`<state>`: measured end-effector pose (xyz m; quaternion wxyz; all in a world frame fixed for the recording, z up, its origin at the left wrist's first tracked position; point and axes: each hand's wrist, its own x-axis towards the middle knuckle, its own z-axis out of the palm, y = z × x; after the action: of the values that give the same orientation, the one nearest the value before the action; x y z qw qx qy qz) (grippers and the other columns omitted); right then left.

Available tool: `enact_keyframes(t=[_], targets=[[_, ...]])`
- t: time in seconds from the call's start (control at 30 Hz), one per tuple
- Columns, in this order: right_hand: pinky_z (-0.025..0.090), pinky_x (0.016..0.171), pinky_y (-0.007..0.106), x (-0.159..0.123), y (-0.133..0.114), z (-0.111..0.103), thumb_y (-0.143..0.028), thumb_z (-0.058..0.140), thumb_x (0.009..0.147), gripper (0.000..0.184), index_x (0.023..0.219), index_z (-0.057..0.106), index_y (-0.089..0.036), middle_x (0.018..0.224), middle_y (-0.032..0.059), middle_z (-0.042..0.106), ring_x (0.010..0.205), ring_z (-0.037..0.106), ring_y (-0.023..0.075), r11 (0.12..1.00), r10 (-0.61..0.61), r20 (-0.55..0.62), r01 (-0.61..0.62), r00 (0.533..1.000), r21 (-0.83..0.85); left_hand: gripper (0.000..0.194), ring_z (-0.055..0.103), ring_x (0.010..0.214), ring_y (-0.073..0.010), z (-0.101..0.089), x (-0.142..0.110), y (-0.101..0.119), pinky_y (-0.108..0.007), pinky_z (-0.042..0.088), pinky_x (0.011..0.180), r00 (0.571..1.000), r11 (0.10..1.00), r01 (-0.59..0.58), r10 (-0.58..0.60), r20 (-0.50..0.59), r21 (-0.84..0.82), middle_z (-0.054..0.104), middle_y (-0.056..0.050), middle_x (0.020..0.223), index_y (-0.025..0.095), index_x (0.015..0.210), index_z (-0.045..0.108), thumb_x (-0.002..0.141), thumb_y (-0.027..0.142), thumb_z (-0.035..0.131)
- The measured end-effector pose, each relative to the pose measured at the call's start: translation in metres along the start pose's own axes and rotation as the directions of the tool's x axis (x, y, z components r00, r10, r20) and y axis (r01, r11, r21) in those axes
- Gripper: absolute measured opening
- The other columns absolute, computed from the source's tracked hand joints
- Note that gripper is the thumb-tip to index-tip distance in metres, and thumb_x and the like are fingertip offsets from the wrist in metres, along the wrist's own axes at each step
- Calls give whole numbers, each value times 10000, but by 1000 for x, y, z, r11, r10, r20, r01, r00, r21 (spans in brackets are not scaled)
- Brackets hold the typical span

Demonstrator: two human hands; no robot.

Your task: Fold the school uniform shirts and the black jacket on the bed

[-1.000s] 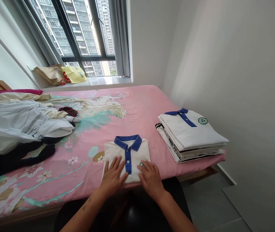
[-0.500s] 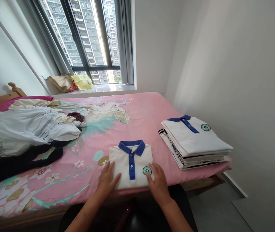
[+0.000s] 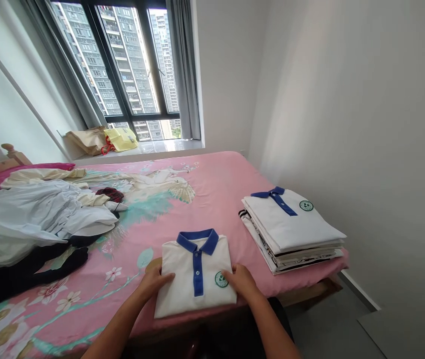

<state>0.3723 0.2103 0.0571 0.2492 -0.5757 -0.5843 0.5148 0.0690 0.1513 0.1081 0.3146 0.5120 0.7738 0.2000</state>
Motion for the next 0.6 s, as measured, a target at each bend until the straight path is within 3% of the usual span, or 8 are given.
enact_keyframes(t=[0.17,0.3,0.43,0.5,0.6], targets=[[483,668,279,8,-5,0,-297,662,623,304,854,673,-101,873,103,704,792,647,222,989,30,44,-36,999,141,229,631,845,-271,-1,9,5,-302,474,686,997,993,-57,61,38,-105,697,-52,827,132,806,673,636,277,624],[483,661,269,10,-6,5,-247,651,600,290,850,663,-100,876,96,699,786,640,208,959,58,59,-71,997,275,222,639,833,-267,3,14,5,-307,492,693,998,954,29,-10,67,-298,701,-67,839,133,807,667,599,211,667],[479,621,252,11,-14,14,-199,587,594,293,866,636,-100,825,73,692,701,631,173,894,95,62,-112,994,434,241,658,793,-274,5,14,9,-343,517,699,995,926,79,-52,82,-369,703,-96,818,126,849,643,624,213,653],[475,586,246,11,-21,17,-183,550,588,315,886,618,-106,778,52,684,642,620,157,845,118,71,-138,990,516,252,665,749,-276,5,10,14,-349,529,680,994,873,106,-73,87,-476,700,-82,762,142,828,630,596,221,688],[477,550,255,11,-34,19,-169,500,566,322,867,597,-109,688,38,660,570,601,153,761,151,130,-199,980,618,331,671,672,-284,7,1,21,-382,544,647,975,697,221,-148,165,-682,691,-66,687,156,862,605,568,245,728]])
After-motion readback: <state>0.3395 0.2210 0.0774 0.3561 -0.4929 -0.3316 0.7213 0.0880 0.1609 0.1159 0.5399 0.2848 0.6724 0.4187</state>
